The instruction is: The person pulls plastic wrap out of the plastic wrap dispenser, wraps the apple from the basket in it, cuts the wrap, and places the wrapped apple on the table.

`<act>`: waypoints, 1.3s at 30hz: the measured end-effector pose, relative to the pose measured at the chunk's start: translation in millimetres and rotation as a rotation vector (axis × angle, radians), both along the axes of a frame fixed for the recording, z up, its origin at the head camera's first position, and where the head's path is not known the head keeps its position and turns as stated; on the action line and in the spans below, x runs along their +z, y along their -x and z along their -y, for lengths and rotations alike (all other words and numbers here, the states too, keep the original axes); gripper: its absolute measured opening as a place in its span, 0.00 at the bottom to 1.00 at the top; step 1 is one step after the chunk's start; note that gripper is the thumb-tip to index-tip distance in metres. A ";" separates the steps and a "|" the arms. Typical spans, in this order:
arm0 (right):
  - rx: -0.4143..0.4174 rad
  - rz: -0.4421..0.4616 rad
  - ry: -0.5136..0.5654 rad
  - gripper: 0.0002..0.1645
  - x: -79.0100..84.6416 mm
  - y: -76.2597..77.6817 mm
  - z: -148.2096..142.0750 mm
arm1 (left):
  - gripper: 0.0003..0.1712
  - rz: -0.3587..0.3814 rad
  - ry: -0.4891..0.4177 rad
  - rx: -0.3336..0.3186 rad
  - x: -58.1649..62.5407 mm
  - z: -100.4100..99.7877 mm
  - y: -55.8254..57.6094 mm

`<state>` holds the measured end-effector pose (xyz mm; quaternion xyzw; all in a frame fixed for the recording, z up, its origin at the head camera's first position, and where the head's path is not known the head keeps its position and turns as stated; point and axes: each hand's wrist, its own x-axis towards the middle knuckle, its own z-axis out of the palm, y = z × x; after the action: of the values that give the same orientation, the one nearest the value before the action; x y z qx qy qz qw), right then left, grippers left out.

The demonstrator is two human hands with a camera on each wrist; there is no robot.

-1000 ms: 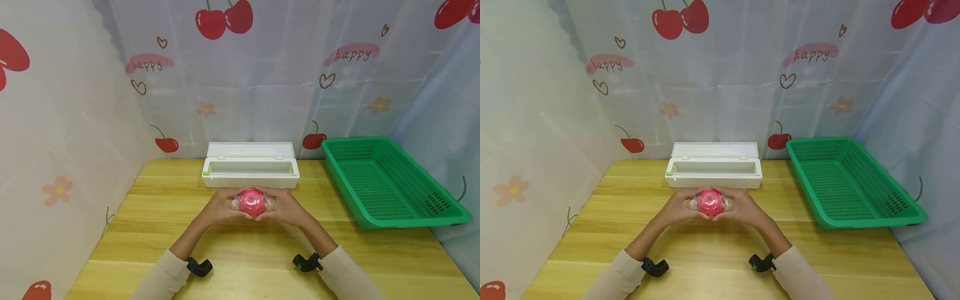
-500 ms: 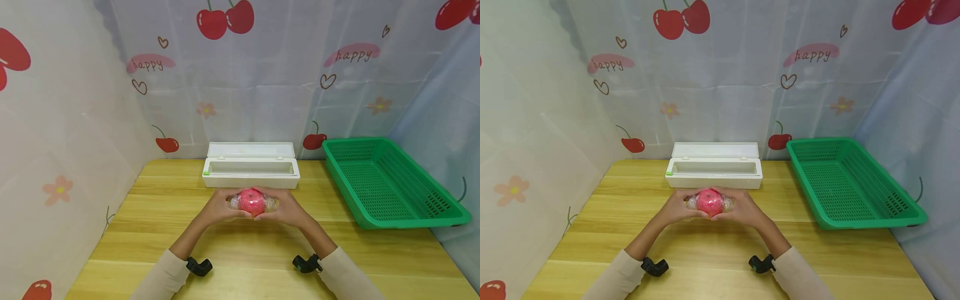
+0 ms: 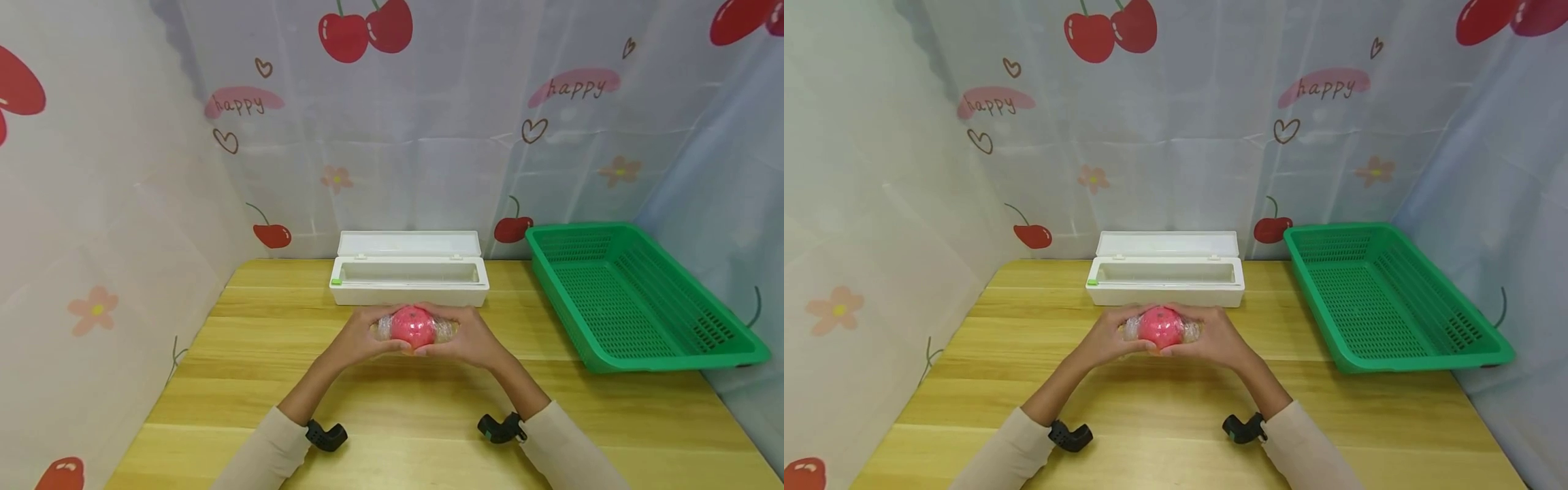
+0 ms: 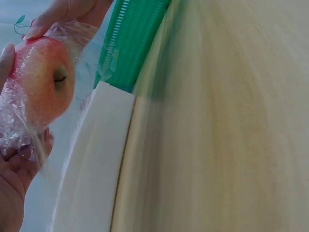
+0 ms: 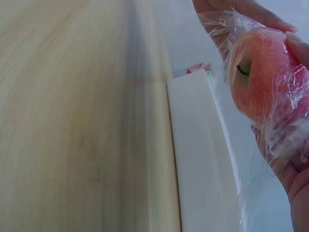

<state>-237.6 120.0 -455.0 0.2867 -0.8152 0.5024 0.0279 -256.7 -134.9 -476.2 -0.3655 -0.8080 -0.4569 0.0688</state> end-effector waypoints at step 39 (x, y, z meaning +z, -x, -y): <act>0.075 0.085 0.016 0.31 -4.1 6.0 -6.7 | 0.45 -0.218 -0.035 -0.175 7.8 1.0 0.4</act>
<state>-243.5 126.7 -459.1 0.2953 -0.8003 0.5214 -0.0231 -257.1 -135.9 -468.4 -0.4809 -0.7526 -0.4329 0.1224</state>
